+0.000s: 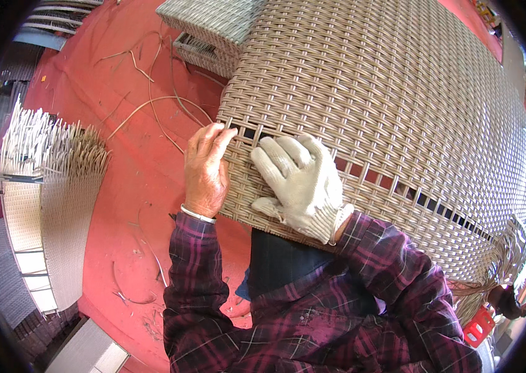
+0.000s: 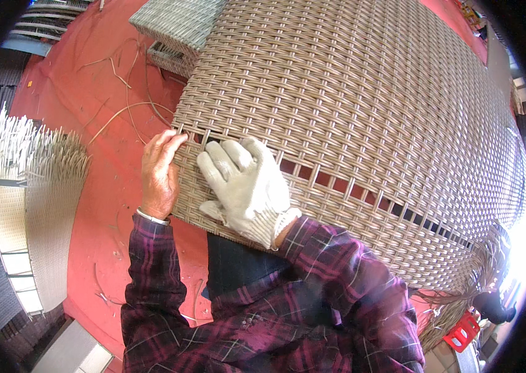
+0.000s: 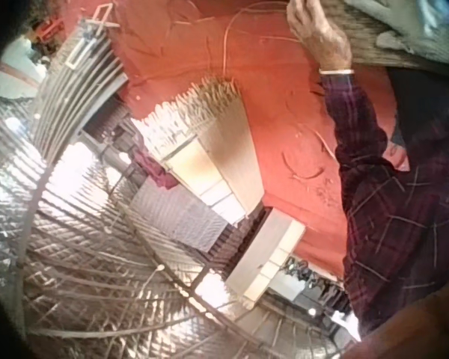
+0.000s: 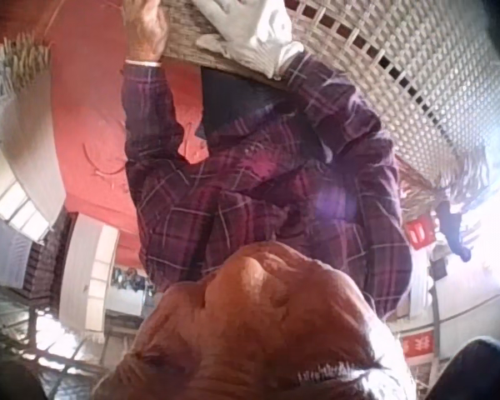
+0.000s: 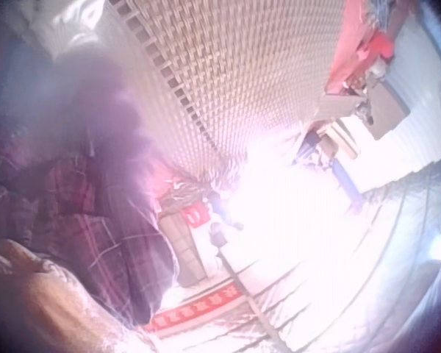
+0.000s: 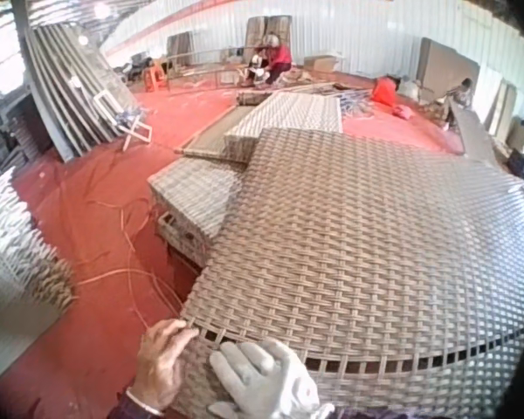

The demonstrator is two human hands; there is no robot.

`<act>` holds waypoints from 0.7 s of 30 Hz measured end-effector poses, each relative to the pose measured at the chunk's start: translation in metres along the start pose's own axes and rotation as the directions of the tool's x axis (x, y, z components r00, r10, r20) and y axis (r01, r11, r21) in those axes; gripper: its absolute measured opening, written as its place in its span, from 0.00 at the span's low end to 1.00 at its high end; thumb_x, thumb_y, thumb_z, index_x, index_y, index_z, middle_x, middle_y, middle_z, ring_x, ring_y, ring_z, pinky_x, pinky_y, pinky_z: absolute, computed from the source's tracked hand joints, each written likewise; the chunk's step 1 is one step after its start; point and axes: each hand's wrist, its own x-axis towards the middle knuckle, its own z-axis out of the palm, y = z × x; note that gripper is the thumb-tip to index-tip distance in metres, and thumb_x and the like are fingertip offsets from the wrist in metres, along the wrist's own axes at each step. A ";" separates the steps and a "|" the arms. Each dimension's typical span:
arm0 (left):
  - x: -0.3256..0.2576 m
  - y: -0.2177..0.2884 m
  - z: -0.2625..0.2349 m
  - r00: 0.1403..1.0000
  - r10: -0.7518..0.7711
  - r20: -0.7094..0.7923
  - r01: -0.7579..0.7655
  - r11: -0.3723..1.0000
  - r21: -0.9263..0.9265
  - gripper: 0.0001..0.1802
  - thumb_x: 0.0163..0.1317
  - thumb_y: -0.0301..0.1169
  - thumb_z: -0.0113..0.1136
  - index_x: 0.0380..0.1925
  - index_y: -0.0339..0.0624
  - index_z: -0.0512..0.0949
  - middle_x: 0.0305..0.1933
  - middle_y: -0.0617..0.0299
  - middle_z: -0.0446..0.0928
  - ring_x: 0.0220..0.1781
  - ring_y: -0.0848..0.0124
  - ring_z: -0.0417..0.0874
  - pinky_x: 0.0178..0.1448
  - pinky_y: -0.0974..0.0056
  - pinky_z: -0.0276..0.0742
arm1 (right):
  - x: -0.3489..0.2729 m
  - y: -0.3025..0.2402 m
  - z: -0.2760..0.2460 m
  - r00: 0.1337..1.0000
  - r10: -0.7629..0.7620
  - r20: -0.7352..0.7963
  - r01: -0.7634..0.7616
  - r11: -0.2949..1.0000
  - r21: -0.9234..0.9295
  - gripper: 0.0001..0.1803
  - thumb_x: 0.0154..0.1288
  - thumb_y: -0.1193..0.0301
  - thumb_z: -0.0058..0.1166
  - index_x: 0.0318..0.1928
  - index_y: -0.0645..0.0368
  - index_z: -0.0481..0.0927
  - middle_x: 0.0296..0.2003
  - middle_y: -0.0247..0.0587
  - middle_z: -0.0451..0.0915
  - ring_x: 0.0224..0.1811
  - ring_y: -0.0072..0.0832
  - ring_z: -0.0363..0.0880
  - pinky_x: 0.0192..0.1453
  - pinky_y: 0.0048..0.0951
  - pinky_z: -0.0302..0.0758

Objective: The person weaves a large rectangular basket by hand, threading flexible reed strips through the existing grid. They repeatedly pull the reed through openings, tighten the weave, and adjust the basket's position on their lap.

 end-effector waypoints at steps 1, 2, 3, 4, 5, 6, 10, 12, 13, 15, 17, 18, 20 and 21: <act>0.002 -0.003 -0.001 1.000 -0.009 -0.025 0.008 0.999 -0.040 0.27 0.50 0.13 0.51 0.52 0.41 0.78 0.54 0.55 0.77 0.60 0.52 0.74 0.64 0.52 0.69 | 0.006 -0.002 0.004 1.000 0.011 0.011 -0.011 1.000 0.024 0.41 0.54 0.45 0.59 0.60 0.62 0.70 0.57 0.44 0.73 0.60 0.38 0.70 0.67 0.45 0.62; 0.004 -0.005 -0.001 0.999 -0.030 -0.034 0.028 0.998 -0.053 0.26 0.50 0.13 0.51 0.51 0.41 0.78 0.53 0.55 0.77 0.59 0.52 0.75 0.64 0.52 0.70 | 0.012 -0.003 0.008 1.000 0.021 0.023 -0.022 0.999 0.047 0.41 0.54 0.45 0.59 0.60 0.62 0.70 0.57 0.44 0.73 0.60 0.39 0.70 0.67 0.45 0.62; 0.005 -0.007 -0.001 0.998 -0.052 -0.043 0.049 0.997 -0.067 0.26 0.49 0.13 0.51 0.50 0.40 0.78 0.52 0.55 0.78 0.59 0.52 0.75 0.64 0.53 0.70 | 0.016 -0.003 0.011 0.998 0.036 0.051 -0.039 0.997 0.061 0.41 0.54 0.45 0.59 0.60 0.62 0.70 0.58 0.44 0.73 0.60 0.39 0.70 0.67 0.45 0.62; 0.006 -0.008 0.000 0.997 -0.060 -0.056 0.055 0.995 -0.078 0.25 0.48 0.13 0.51 0.49 0.40 0.78 0.51 0.55 0.78 0.59 0.52 0.75 0.64 0.53 0.70 | 0.019 -0.003 0.012 0.998 0.033 0.046 -0.035 0.999 0.033 0.41 0.54 0.45 0.58 0.61 0.61 0.70 0.58 0.44 0.73 0.60 0.39 0.70 0.67 0.45 0.62; 0.005 -0.008 0.001 0.996 -0.073 -0.048 0.070 0.995 -0.066 0.24 0.46 0.12 0.51 0.46 0.38 0.79 0.52 0.54 0.78 0.58 0.52 0.76 0.63 0.54 0.71 | 0.020 -0.003 0.013 0.999 0.030 0.042 -0.031 1.000 0.004 0.41 0.55 0.45 0.58 0.62 0.61 0.70 0.59 0.44 0.73 0.60 0.38 0.71 0.67 0.45 0.62; 0.003 -0.009 0.001 0.995 -0.082 -0.063 0.075 0.992 -0.101 0.24 0.47 0.12 0.51 0.46 0.38 0.79 0.53 0.53 0.78 0.57 0.52 0.76 0.62 0.54 0.72 | 0.021 -0.002 0.013 0.999 0.028 0.037 -0.027 0.999 -0.024 0.41 0.56 0.45 0.57 0.62 0.61 0.70 0.59 0.44 0.72 0.60 0.38 0.71 0.67 0.45 0.62; -0.006 -0.015 -0.003 0.954 -0.293 -0.069 0.216 0.825 -0.523 0.18 0.64 0.17 0.49 0.53 0.36 0.78 0.57 0.54 0.78 0.60 0.61 0.78 0.66 0.60 0.71 | 0.022 -0.004 0.014 1.000 -0.008 -0.007 0.008 0.999 0.033 0.40 0.56 0.45 0.56 0.61 0.61 0.72 0.60 0.43 0.72 0.60 0.39 0.71 0.67 0.46 0.62; -0.009 -0.024 -0.007 0.852 -0.516 0.086 0.385 0.508 -0.771 0.15 0.70 0.24 0.51 0.54 0.33 0.77 0.58 0.54 0.77 0.61 0.65 0.77 0.66 0.62 0.70 | 0.026 -0.008 0.018 1.000 -0.013 -0.010 0.014 0.998 0.054 0.40 0.55 0.45 0.58 0.61 0.61 0.72 0.61 0.43 0.72 0.59 0.39 0.71 0.67 0.46 0.63; -0.008 -0.031 -0.007 0.823 -0.547 0.153 0.432 0.429 -0.793 0.16 0.73 0.29 0.52 0.56 0.32 0.75 0.57 0.56 0.77 0.59 0.69 0.78 0.64 0.64 0.72 | 0.028 -0.011 0.021 1.000 -0.016 -0.008 0.016 0.999 0.049 0.40 0.55 0.46 0.58 0.61 0.61 0.72 0.61 0.43 0.72 0.59 0.40 0.71 0.66 0.46 0.63; -0.007 -0.043 -0.008 0.765 -0.566 0.307 0.520 0.262 -0.813 0.18 0.74 0.31 0.52 0.58 0.32 0.74 0.55 0.56 0.79 0.56 0.70 0.79 0.62 0.67 0.73 | 0.034 -0.016 0.028 1.000 -0.008 0.012 0.007 1.000 0.014 0.40 0.54 0.46 0.59 0.62 0.61 0.72 0.61 0.43 0.72 0.58 0.40 0.71 0.65 0.45 0.64; -0.006 -0.053 -0.007 0.698 -0.518 0.495 0.604 0.054 -0.795 0.17 0.74 0.33 0.52 0.56 0.33 0.75 0.48 0.59 0.81 0.47 0.75 0.81 0.54 0.71 0.77 | 0.038 -0.021 0.031 0.999 0.019 0.045 -0.021 0.998 0.056 0.41 0.53 0.47 0.60 0.62 0.61 0.72 0.62 0.43 0.72 0.58 0.41 0.71 0.64 0.45 0.65; -0.005 -0.057 -0.006 0.701 -0.508 0.501 0.594 0.026 -0.804 0.16 0.74 0.33 0.52 0.54 0.33 0.76 0.47 0.60 0.81 0.45 0.76 0.81 0.52 0.71 0.77 | 0.040 -0.021 0.033 0.998 0.023 0.055 -0.027 0.997 0.075 0.41 0.53 0.47 0.61 0.62 0.61 0.72 0.62 0.42 0.72 0.57 0.41 0.72 0.64 0.46 0.66; -0.002 -0.062 -0.003 0.680 -0.497 0.539 0.605 -0.036 -0.796 0.14 0.74 0.33 0.53 0.50 0.34 0.78 0.44 0.62 0.81 0.42 0.78 0.81 0.48 0.71 0.78 | 0.043 -0.021 0.034 0.998 0.022 0.064 -0.028 0.996 0.088 0.41 0.52 0.47 0.62 0.62 0.61 0.72 0.62 0.42 0.72 0.57 0.41 0.72 0.63 0.46 0.66; -0.001 -0.064 -0.001 0.684 -0.475 0.553 0.579 -0.107 -0.808 0.12 0.73 0.32 0.54 0.46 0.35 0.78 0.42 0.64 0.81 0.40 0.79 0.80 0.46 0.71 0.79 | 0.044 -0.021 0.034 0.998 0.021 0.060 -0.026 0.996 0.081 0.41 0.52 0.48 0.62 0.61 0.61 0.73 0.62 0.41 0.72 0.56 0.41 0.72 0.62 0.46 0.67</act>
